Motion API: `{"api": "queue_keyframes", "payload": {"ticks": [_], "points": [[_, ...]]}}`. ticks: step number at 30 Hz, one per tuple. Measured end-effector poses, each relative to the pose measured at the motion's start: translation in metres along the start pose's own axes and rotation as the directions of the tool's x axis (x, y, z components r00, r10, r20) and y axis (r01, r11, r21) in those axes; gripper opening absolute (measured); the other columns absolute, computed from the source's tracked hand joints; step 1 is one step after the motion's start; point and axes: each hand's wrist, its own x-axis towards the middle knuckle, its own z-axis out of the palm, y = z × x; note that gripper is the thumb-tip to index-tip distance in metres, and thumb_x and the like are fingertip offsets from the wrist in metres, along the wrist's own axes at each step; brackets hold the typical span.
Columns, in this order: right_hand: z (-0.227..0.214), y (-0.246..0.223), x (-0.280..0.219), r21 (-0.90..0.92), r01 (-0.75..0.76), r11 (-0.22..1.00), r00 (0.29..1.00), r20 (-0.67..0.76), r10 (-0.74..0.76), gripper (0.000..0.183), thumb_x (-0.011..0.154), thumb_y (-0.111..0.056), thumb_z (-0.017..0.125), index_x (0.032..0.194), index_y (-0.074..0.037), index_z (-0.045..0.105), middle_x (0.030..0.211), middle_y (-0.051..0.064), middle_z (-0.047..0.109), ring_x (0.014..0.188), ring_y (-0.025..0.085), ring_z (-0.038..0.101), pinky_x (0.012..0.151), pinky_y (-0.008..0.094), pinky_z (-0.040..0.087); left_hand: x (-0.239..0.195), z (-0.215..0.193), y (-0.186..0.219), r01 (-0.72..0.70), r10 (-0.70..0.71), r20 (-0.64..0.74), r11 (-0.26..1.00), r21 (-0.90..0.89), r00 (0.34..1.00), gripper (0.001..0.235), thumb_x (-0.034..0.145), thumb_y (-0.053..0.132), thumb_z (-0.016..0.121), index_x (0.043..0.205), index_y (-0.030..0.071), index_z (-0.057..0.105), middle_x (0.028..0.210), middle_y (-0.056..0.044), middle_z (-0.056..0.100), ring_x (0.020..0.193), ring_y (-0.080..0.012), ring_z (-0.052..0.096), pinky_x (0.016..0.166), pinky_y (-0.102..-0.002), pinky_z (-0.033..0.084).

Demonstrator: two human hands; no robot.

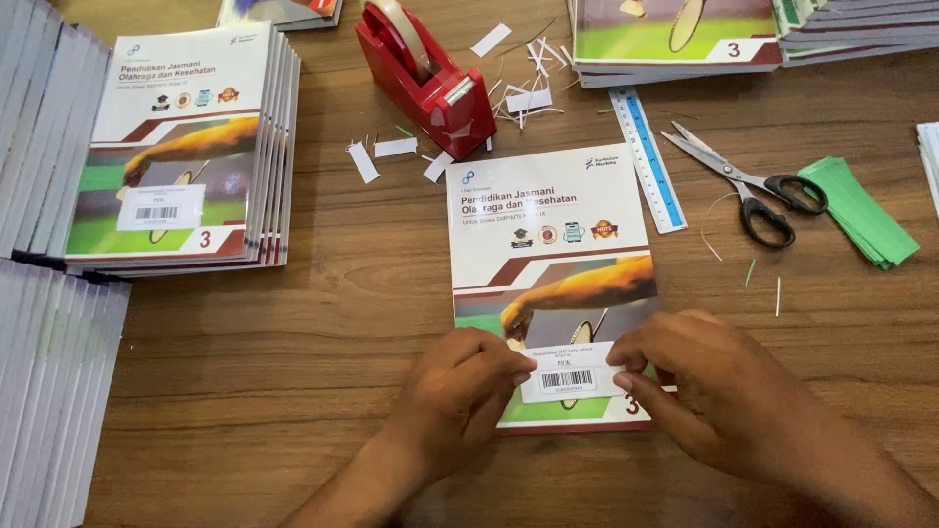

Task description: The person applies barcode stickers to the covers of textbooks using a tape dispenser to secure them. They then use scissors to trim the excess sticker material from the edges of the books.

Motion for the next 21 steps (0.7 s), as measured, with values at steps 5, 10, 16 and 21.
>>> {"api": "queue_keyframes", "payload": {"ticks": [5,10,16,21], "points": [[0.001,0.001,0.004,0.019,-0.071,0.997,0.997,0.028,0.070,0.015,0.082,-0.027,0.075,0.095,-0.021,0.075,0.074,-0.006,0.074,0.061,0.011,0.063,0.053,0.029,0.053,0.005,-0.009,0.007,0.157,-0.145,0.095,0.979,-0.134,0.985,0.015,0.092,-0.001,0.065,0.104,0.005,0.072,0.098,-0.007,0.068,0.076,-0.0165,0.062,0.065,-0.027,0.052],[0.001,0.002,0.007,0.147,-0.123,0.982,0.992,0.018,0.121,0.030,0.077,-0.024,0.079,0.107,-0.020,0.078,0.069,-0.007,0.077,0.050,0.008,0.062,0.042,0.025,0.050,0.011,-0.016,0.010,0.322,-0.297,0.135,0.919,-0.229,0.945,0.016,0.092,0.001,0.066,0.106,0.002,0.075,0.094,-0.005,0.071,0.067,-0.0110,0.056,0.057,-0.023,0.046],[0.003,0.004,0.013,0.126,-0.168,0.978,0.986,0.029,0.166,0.007,0.082,-0.021,0.077,0.089,-0.021,0.077,0.072,-0.006,0.068,0.054,0.009,0.059,0.046,0.027,0.047,0.018,-0.011,0.008,0.432,-0.414,0.136,0.891,-0.143,0.900,0.007,0.087,0.002,0.070,0.092,0.006,0.073,0.077,0.000,0.067,0.057,-0.0078,0.052,0.050,-0.023,0.044],[0.001,0.008,0.014,0.227,-0.205,0.952,0.979,0.034,0.203,0.008,0.081,-0.016,0.077,0.086,-0.016,0.082,0.088,-0.006,0.072,0.061,0.007,0.063,0.049,0.024,0.051,0.017,-0.007,0.008,0.399,-0.377,0.165,0.909,-0.123,0.911,0.009,0.092,0.002,0.063,0.099,0.007,0.066,0.089,-0.003,0.065,0.068,-0.0125,0.056,0.059,-0.027,0.049]]}}
